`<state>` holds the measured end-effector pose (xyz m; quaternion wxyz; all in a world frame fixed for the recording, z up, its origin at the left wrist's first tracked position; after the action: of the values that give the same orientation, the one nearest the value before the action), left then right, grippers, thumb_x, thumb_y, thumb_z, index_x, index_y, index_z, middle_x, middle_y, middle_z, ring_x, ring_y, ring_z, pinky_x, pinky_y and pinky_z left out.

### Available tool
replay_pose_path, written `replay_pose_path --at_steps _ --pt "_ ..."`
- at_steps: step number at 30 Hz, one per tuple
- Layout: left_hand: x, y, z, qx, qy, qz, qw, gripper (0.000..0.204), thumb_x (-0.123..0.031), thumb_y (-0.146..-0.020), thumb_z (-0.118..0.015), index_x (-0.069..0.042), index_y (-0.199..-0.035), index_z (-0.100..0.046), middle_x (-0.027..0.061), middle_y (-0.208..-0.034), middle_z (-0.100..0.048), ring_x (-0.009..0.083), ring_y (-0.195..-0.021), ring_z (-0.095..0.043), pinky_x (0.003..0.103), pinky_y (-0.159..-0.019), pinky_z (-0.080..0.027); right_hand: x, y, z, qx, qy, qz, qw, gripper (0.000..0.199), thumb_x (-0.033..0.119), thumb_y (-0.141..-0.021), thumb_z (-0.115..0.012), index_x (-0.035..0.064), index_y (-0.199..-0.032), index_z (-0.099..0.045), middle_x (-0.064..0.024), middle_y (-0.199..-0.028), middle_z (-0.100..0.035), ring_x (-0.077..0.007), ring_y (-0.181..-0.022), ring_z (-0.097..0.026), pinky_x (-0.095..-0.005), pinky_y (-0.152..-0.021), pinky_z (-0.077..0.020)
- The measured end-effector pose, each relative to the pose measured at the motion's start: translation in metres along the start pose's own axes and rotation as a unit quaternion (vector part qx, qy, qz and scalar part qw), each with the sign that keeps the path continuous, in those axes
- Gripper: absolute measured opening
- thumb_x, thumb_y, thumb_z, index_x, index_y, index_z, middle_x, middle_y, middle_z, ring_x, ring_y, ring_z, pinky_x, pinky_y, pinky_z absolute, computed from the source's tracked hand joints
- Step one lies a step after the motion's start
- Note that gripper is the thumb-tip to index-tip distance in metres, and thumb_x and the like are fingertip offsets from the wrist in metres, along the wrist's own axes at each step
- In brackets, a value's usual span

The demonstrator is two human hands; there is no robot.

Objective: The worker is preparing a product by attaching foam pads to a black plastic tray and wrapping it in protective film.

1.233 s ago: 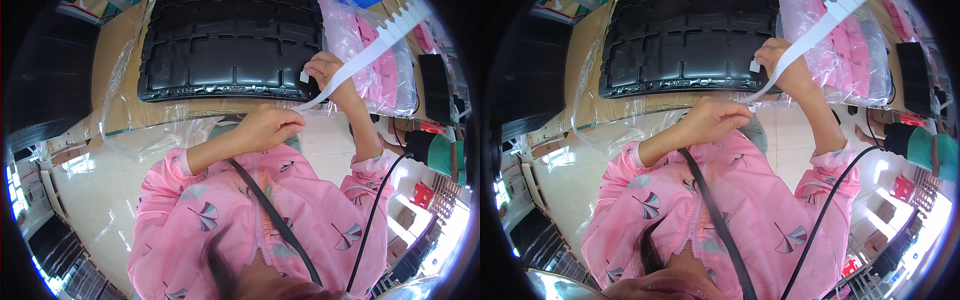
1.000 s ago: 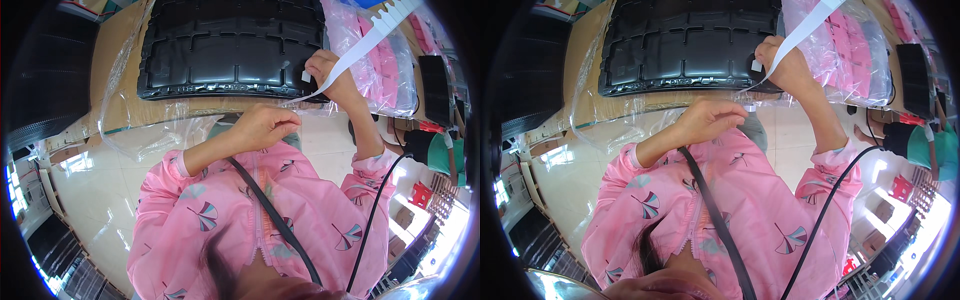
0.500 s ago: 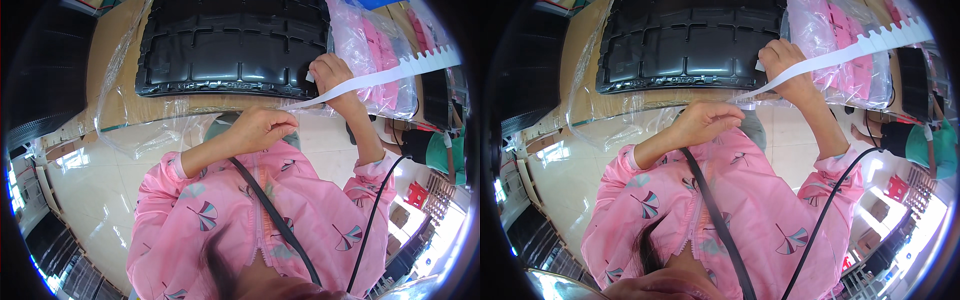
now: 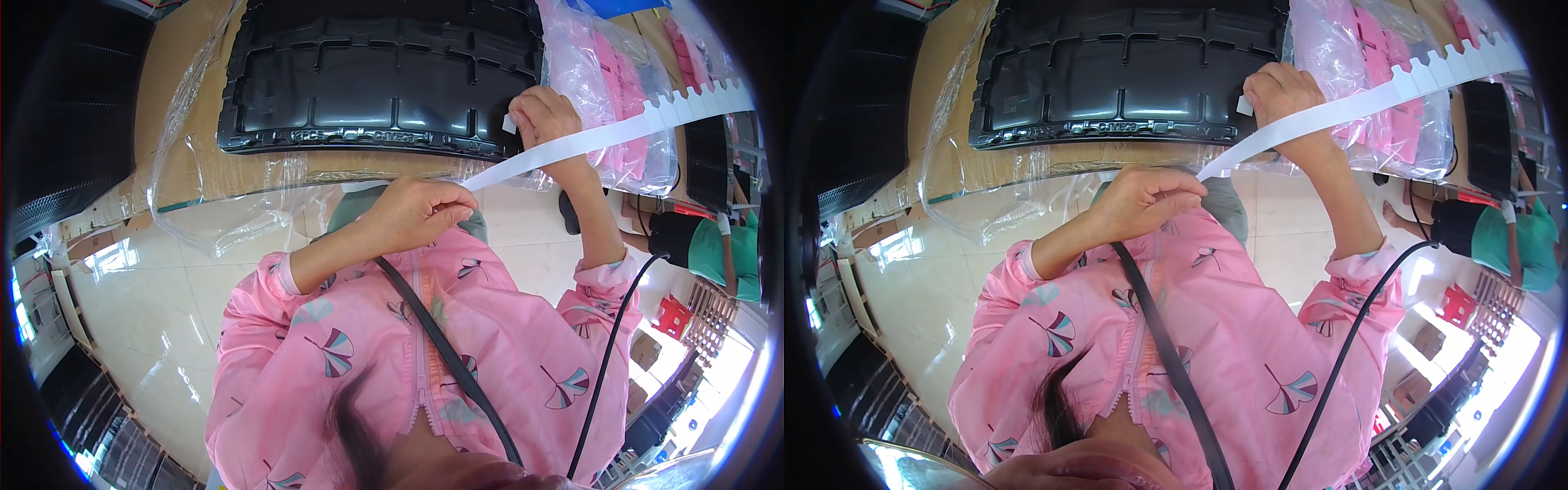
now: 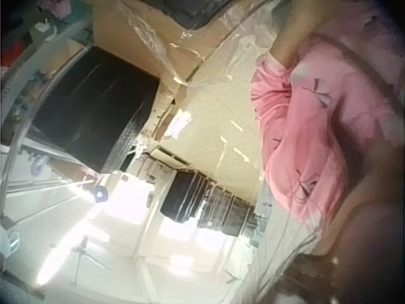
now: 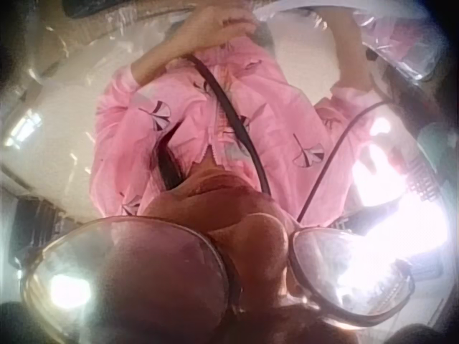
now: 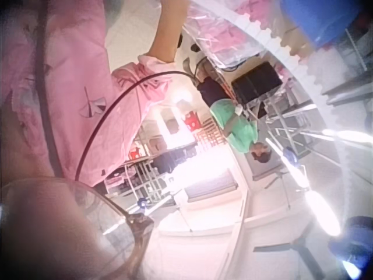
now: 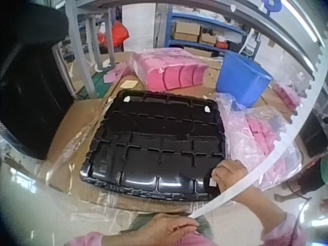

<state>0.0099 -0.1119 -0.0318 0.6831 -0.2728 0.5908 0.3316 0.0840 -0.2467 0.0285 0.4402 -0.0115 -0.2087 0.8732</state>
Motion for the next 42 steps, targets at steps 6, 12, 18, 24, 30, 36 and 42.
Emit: replay_pose_path --at_steps 6,12,18,24,30,36,42 --pt "-0.009 -0.002 -0.003 -0.028 -0.030 -0.069 0.997 0.013 -0.009 -0.079 -0.062 -0.002 -0.090 -0.064 0.0068 -0.078 -0.065 0.0159 -0.066 -0.061 0.026 -0.060 -0.048 -0.002 -0.007 -0.006 0.042 -0.011 0.004 0.999 0.008 0.000 -0.070 -0.059 0.0036 -0.076 -0.056 -0.0087 -0.077 -0.054 -0.0271 -0.070 -0.053 -0.0348 -0.062 -0.0426" --pt "-0.061 -0.018 0.000 -0.099 -0.241 -0.248 0.933 0.020 -0.017 -0.074 -0.066 -0.003 -0.088 -0.063 0.0069 -0.090 -0.063 0.0230 -0.079 -0.058 0.033 -0.066 -0.046 -0.014 -0.006 -0.005 0.067 -0.103 -0.061 0.991 0.010 -0.002 -0.076 -0.057 -0.0013 -0.086 -0.058 -0.0110 -0.081 -0.056 -0.0270 -0.072 -0.056 -0.0322 -0.063 -0.0456" --pt "-0.055 -0.054 -0.007 -0.082 -0.423 -0.222 0.874 0.047 -0.041 -0.071 -0.063 -0.002 -0.098 -0.061 0.0061 -0.108 -0.059 0.0230 -0.102 -0.048 0.036 -0.082 -0.036 -0.018 -0.005 -0.007 0.121 -0.132 -0.086 0.980 0.014 -0.001 -0.077 -0.058 -0.0019 -0.090 -0.060 -0.0123 -0.081 -0.057 -0.0281 -0.073 -0.057 -0.0330 -0.064 -0.0458" --pt "-0.049 -0.059 -0.008 -0.074 -0.441 -0.207 0.870 0.055 -0.046 -0.072 -0.061 0.000 -0.101 -0.060 0.0068 -0.111 -0.058 0.0243 -0.101 -0.047 0.037 -0.082 -0.036 -0.016 -0.009 -0.010 0.159 -0.100 -0.085 0.978 0.008 0.001 -0.075 -0.059 -0.0011 -0.083 -0.058 -0.0106 -0.077 -0.055 -0.0276 -0.070 -0.056 -0.0332 -0.061 -0.0449" --pt "-0.047 -0.057 -0.006 -0.103 -0.435 -0.198 0.872 0.052 -0.046 -0.073 -0.060 -0.001 -0.100 -0.061 0.0056 -0.108 -0.060 0.0248 -0.100 -0.048 0.037 -0.082 -0.036 -0.007 -0.011 -0.011 0.144 -0.047 -0.022 0.988 0.007 0.001 -0.071 -0.060 0.0008 -0.077 -0.056 -0.0110 -0.075 -0.053 -0.0301 -0.070 -0.054 -0.0361 -0.062 -0.0444" --pt "-0.044 -0.059 -0.003 -0.122 -0.413 -0.204 0.879 0.050 -0.045 -0.073 -0.061 -0.003 -0.099 -0.062 0.0049 -0.106 -0.061 0.0257 -0.100 -0.049 0.037 -0.081 -0.037 0.000 -0.009 -0.002 0.054 -0.028 0.020 0.998 0.009 0.003 -0.063 -0.062 0.0031 -0.068 -0.054 -0.0083 -0.068 -0.052 -0.0267 -0.068 -0.054 -0.0360 -0.062 -0.0451" --pt "-0.046 -0.048 0.004 -0.134 -0.392 -0.240 0.878 0.044 -0.041 -0.073 -0.063 -0.004 -0.096 -0.062 0.0065 -0.108 -0.059 0.0271 -0.106 -0.048 0.040 -0.086 -0.037 0.003 -0.009 -0.001 0.043 -0.006 0.031 0.999 0.009 0.004 -0.063 -0.062 0.0042 -0.069 -0.055 -0.0068 -0.068 -0.052 -0.0246 -0.068 -0.055 -0.0346 -0.061 -0.0448"
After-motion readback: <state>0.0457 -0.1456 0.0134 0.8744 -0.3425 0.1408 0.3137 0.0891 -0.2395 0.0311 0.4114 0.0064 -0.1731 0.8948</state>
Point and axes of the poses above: each hand's wrist, its own y-axis away from the middle knuckle, its own z-axis out of the back of the hand, x = y × z, the point moved 8 cm from there along -y, towards the middle knuckle
